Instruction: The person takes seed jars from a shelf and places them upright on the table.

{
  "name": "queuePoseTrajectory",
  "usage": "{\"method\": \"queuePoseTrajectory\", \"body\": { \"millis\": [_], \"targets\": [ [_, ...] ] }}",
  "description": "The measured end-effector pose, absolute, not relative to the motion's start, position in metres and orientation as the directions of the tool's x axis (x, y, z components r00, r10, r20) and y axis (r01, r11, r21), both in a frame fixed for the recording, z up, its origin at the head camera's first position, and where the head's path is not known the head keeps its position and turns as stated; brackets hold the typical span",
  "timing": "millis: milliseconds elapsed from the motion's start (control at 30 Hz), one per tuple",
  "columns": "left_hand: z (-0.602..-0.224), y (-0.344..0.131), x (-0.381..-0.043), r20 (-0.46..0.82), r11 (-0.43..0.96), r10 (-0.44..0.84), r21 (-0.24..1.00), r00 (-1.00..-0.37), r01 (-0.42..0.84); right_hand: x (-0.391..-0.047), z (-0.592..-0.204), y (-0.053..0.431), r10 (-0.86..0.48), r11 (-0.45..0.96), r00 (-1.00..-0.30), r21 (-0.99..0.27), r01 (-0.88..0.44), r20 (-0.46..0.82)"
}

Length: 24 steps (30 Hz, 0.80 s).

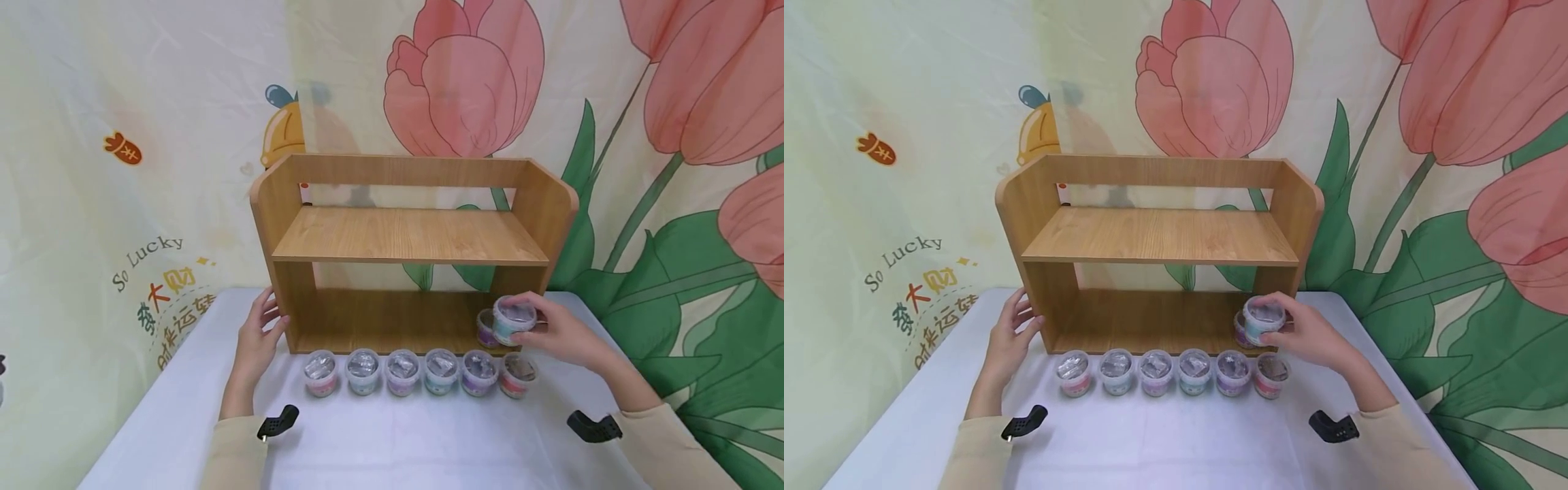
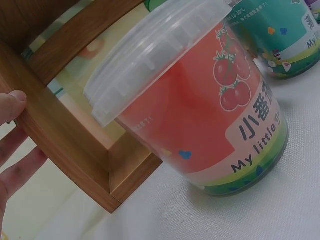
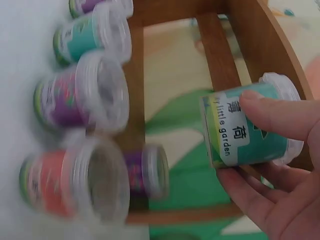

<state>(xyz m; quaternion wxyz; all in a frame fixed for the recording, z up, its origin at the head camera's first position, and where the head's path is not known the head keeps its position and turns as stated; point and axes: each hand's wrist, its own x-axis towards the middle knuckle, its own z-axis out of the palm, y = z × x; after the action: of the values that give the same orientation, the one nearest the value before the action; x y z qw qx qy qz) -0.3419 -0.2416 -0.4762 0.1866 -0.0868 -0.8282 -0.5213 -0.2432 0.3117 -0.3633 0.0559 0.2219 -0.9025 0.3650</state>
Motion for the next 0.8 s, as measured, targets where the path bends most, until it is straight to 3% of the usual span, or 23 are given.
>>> {"method": "queuePoseTrajectory", "body": {
  "millis": [333, 800],
  "targets": [
    [-0.474, -0.240, -0.341, 0.378, 0.441, -0.058, 0.840, -0.924, 0.316, -0.215, -0.381, 0.374, -0.274, 0.664, -0.932, -0.654, -0.362, 0.238],
    [-0.474, -0.241, -0.340, 0.377, 0.439, -0.058, 0.842, -0.925, 0.315, -0.215, -0.437, 0.411, -0.209, 0.610, -0.965, -0.750, -0.256, 0.160]
  ]
}}
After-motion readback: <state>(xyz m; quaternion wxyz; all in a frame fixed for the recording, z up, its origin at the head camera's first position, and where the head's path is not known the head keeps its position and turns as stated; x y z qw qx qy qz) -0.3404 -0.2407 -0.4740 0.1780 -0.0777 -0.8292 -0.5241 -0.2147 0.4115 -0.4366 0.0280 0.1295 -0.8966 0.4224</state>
